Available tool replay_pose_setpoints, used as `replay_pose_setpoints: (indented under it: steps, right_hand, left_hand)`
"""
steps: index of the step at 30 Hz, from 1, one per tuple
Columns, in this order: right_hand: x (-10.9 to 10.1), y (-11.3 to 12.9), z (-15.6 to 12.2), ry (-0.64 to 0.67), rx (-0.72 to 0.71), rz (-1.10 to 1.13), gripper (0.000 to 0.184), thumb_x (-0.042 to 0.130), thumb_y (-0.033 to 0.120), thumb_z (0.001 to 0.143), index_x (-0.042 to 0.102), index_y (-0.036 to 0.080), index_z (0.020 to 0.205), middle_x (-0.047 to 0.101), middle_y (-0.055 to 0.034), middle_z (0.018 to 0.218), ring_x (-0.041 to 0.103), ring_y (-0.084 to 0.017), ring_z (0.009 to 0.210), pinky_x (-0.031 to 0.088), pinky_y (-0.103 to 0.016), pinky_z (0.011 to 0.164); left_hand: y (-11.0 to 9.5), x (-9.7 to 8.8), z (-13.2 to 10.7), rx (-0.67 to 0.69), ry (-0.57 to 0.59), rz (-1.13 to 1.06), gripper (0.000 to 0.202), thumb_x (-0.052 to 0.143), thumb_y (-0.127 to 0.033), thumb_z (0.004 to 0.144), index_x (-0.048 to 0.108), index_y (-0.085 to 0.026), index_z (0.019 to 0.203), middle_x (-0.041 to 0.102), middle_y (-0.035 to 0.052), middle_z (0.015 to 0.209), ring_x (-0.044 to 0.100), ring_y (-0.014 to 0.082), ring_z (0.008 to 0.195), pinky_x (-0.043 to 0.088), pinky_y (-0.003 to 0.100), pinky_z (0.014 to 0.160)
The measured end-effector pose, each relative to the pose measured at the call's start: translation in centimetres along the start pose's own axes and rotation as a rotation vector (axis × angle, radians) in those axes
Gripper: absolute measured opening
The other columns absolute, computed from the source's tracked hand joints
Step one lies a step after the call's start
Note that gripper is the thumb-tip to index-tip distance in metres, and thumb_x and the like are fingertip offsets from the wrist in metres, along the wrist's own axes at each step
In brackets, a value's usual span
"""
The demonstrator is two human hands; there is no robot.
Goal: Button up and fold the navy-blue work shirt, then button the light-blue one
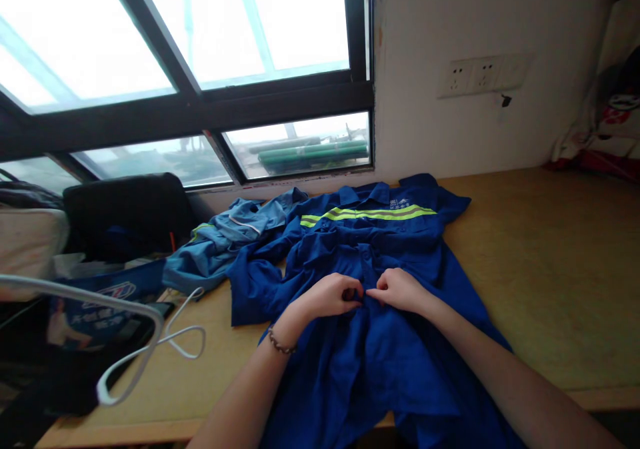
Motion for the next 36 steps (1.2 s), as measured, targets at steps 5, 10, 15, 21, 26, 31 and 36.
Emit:
replay_pose_setpoints:
  steps: [5, 10, 15, 21, 26, 31, 36]
  right_hand:
    - [0.3, 0.3, -0.4, 0.047, -0.03, -0.051, 0.049, 0.05, 0.059, 0.067, 0.056, 0.018, 0.04, 0.055, -0.0024, 0.044, 0.047, -0.011, 0.043, 0.025, -0.023, 0.044]
    - [0.2, 1.1, -1.1, -0.011, -0.029, -0.165, 0.04, 0.062, 0.061, 0.052, 0.059, 0.021, 0.054, 0.061, -0.003, 0.063, 0.053, -0.016, 0.061, 0.026, -0.022, 0.047]
    - [-0.2, 1.4, -1.6, -0.093, -0.016, -0.188, 0.009, 0.062, 0.027, 0.054, 0.059, 0.021, 0.06, 0.062, -0.0022, 0.068, 0.053, -0.017, 0.066, 0.026, -0.023, 0.048]
    - [-1.1, -1.7, 0.0, -0.083, 0.144, 0.39, 0.005, 0.055, 0.019, 0.058, 0.059, 0.016, 0.059, 0.056, -0.0003, 0.054, 0.048, -0.01, 0.051, 0.03, -0.021, 0.046]
    - [0.2, -2.5, 0.2, 0.051, 0.307, 1.037, 0.013, 0.058, 0.026, 0.06, 0.057, 0.015, 0.066, 0.047, 0.005, 0.044, 0.039, -0.005, 0.039, 0.024, -0.017, 0.039]
    - [0.8, -1.2, 0.0, 0.113, 0.272, 1.325, 0.015, 0.061, 0.027, 0.06, 0.057, 0.014, 0.065, 0.055, 0.0025, 0.052, 0.047, -0.007, 0.043, 0.034, -0.018, 0.042]
    - [-0.3, -0.4, -0.4, 0.1, 0.218, 1.391, 0.015, 0.063, 0.024, 0.06, 0.06, 0.015, 0.071, 0.06, 0.0013, 0.058, 0.053, -0.009, 0.048, 0.042, -0.021, 0.05]
  left_hand:
    - [3.1, 0.7, -0.6, -0.131, 0.146, -0.202, 0.017, 0.055, -0.014, 0.063, 0.062, -0.016, 0.078, 0.052, -0.0035, 0.057, 0.045, 0.008, 0.05, 0.031, 0.016, 0.046]
    - [5.0, 0.4, -1.3, -0.223, 0.221, -0.282, 0.012, 0.056, -0.017, 0.062, 0.061, -0.014, 0.072, 0.05, -0.0039, 0.055, 0.042, 0.0079, 0.049, 0.029, 0.017, 0.044]
    - [3.7, -1.1, -0.9, -0.174, 0.065, -0.192, 0.015, 0.054, -0.01, 0.058, 0.062, -0.015, 0.07, 0.045, -0.0042, 0.053, 0.038, 0.0074, 0.049, 0.027, 0.018, 0.045]
    - [-0.4, -1.2, -0.1, -0.047, -0.1, -0.265, 0.015, 0.052, -0.02, 0.071, 0.061, -0.015, 0.081, 0.056, 0.0019, 0.071, 0.049, 0.0104, 0.062, 0.036, 0.019, 0.055]
    - [-0.2, 2.5, 0.0, -0.072, 0.197, -0.135, 0.015, 0.065, -0.021, 0.061, 0.062, -0.015, 0.075, 0.056, -0.003, 0.063, 0.048, 0.008, 0.056, 0.033, 0.017, 0.051]
    - [-0.1, 2.8, -0.2, -0.066, 0.221, -0.144, 0.011, 0.065, -0.016, 0.06, 0.061, -0.015, 0.07, 0.057, -0.003, 0.063, 0.049, 0.0073, 0.056, 0.034, 0.016, 0.052]
    - [-0.8, 2.1, -0.7, -0.137, 0.25, -0.612, 0.017, 0.059, -0.029, 0.07, 0.053, -0.013, 0.073, 0.056, -0.0013, 0.058, 0.05, 0.0074, 0.05, 0.037, 0.016, 0.047]
Point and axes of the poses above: each hand's wrist, its own z-axis towards the middle knuckle, its own x-axis out of the palm, y = z × x, the point moved 9 cm from there along z, towards the middle knuckle
